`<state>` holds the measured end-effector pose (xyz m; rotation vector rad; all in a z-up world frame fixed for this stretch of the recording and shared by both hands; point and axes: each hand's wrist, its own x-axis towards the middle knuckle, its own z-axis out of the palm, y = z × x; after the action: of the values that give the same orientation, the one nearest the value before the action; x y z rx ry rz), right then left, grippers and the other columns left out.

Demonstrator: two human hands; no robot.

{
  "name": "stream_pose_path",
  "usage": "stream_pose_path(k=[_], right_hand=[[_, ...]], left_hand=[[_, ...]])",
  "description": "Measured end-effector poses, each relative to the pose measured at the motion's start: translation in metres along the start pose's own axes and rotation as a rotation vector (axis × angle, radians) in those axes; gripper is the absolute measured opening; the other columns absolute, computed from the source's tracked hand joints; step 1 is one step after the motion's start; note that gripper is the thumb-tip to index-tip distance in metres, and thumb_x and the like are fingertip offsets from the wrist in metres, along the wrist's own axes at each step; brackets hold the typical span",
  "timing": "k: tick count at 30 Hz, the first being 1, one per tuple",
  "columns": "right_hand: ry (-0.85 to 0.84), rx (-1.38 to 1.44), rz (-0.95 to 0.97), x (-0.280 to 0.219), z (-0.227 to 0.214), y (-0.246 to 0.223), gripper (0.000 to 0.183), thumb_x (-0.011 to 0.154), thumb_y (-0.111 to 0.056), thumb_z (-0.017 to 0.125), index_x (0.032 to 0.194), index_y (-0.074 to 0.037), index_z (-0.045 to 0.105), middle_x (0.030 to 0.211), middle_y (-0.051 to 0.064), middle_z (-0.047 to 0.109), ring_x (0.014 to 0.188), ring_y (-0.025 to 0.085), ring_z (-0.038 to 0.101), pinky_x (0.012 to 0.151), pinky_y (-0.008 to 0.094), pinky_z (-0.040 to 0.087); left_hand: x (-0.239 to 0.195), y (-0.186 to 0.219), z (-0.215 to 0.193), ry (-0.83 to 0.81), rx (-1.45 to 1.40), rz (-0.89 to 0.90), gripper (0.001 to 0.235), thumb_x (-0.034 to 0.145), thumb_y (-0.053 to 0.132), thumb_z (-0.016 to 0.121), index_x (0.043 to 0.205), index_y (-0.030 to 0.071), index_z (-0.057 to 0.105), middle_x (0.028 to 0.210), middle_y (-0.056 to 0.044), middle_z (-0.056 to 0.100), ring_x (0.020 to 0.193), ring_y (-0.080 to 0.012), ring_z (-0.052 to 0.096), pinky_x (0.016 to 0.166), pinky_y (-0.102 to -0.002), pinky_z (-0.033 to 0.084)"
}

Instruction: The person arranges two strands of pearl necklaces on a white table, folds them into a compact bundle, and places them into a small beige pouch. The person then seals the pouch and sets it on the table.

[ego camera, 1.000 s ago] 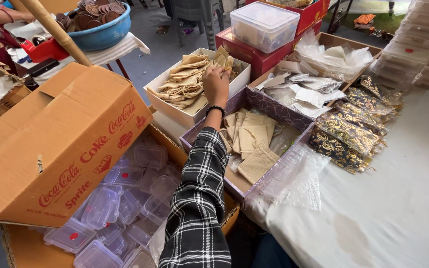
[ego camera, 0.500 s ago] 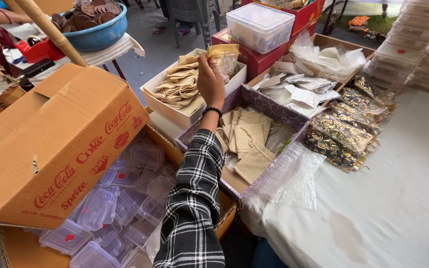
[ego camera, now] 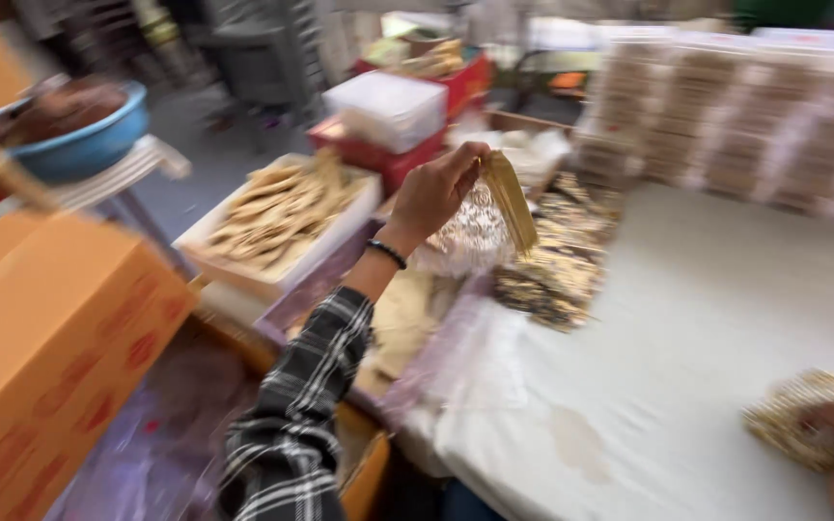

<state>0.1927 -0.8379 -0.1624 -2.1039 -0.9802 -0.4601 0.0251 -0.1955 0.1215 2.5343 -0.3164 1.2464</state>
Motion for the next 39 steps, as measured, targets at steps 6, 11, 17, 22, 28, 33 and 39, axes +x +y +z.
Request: stream_pose_path(k=[6,11,17,22,28,33,39], right_hand=[[0.270,0.896,0.821,0.033,0.020,-0.111,0.013,0.091,-0.016,0.060,0.096,-0.004,0.062,0.089,0.006,0.063,0.082,0.018,0.059,0.076,0.035,0.049],[0.308,1.031,0.823,0.045,0.005,-0.141,0.011,0.089,-0.017,0.060,0.092,-0.007,0.062,0.082,0.005,0.064,0.076,0.017,0.061,0.072,0.034,0.052],[0.388,1.104,0.768,0.041,0.004,-0.121,0.011,0.089,-0.017,0.060,0.089,-0.006,0.062,0.078,0.004,0.065,0.075,0.015,0.061,0.073,0.030,0.051],[0.415,1.154,0.760,0.054,-0.005,-0.130,0.007,0.088,-0.014,0.062,0.090,-0.008,0.062,0.077,0.003,0.064,0.073,0.014,0.060,0.073,0.029,0.050],[0.428,1.102,0.762,0.051,-0.003,-0.127,0.006,0.088,-0.011,0.062,0.093,-0.008,0.061,0.077,0.003,0.064,0.073,0.012,0.059,0.073,0.028,0.049],[0.377,0.996,0.712,0.063,-0.020,-0.149,0.010,0.086,-0.008,0.060,0.095,-0.006,0.062,0.081,0.004,0.066,0.076,0.012,0.062,0.073,0.028,0.050],[0.158,0.732,0.574,0.112,-0.045,-0.189,0.020,0.084,-0.007,0.061,0.103,-0.003,0.065,0.087,0.001,0.066,0.079,0.009,0.060,0.075,0.025,0.051]], left_hand=[[0.053,0.132,0.106,-0.632,-0.537,-0.080,0.019,0.109,0.027,0.052,0.125,0.018,0.057,0.080,-0.010,0.072,0.064,-0.0313,0.070,0.055,-0.041,0.058],[0.016,0.209,0.218,-0.798,-0.607,0.176,0.024,0.103,0.029,0.062,0.123,0.018,0.060,0.079,-0.008,0.074,0.069,-0.0282,0.072,0.061,-0.041,0.057],[-0.015,0.228,0.322,-0.823,-0.209,0.600,0.030,0.084,0.034,0.078,0.108,0.021,0.064,0.083,-0.002,0.074,0.076,-0.0268,0.072,0.061,-0.042,0.053],[-0.004,0.257,0.304,-0.310,0.086,0.717,0.071,0.044,0.056,0.075,0.103,0.019,0.063,0.085,-0.005,0.071,0.083,-0.0260,0.071,0.066,-0.042,0.055],[-0.046,0.279,0.265,-1.104,0.020,-0.097,0.063,0.087,0.070,0.073,0.105,0.011,0.067,0.108,-0.010,0.070,0.102,-0.0267,0.068,0.085,-0.042,0.053],[-0.083,0.224,0.316,-0.866,-0.295,-0.032,0.040,0.069,0.032,0.087,0.093,0.006,0.069,0.090,-0.013,0.071,0.084,-0.0287,0.067,0.072,-0.042,0.056],[-0.062,0.205,0.276,-1.078,-0.831,-0.624,0.021,0.085,0.021,0.081,0.092,0.003,0.074,0.078,-0.007,0.072,0.062,-0.0108,0.064,0.056,-0.028,0.052]])
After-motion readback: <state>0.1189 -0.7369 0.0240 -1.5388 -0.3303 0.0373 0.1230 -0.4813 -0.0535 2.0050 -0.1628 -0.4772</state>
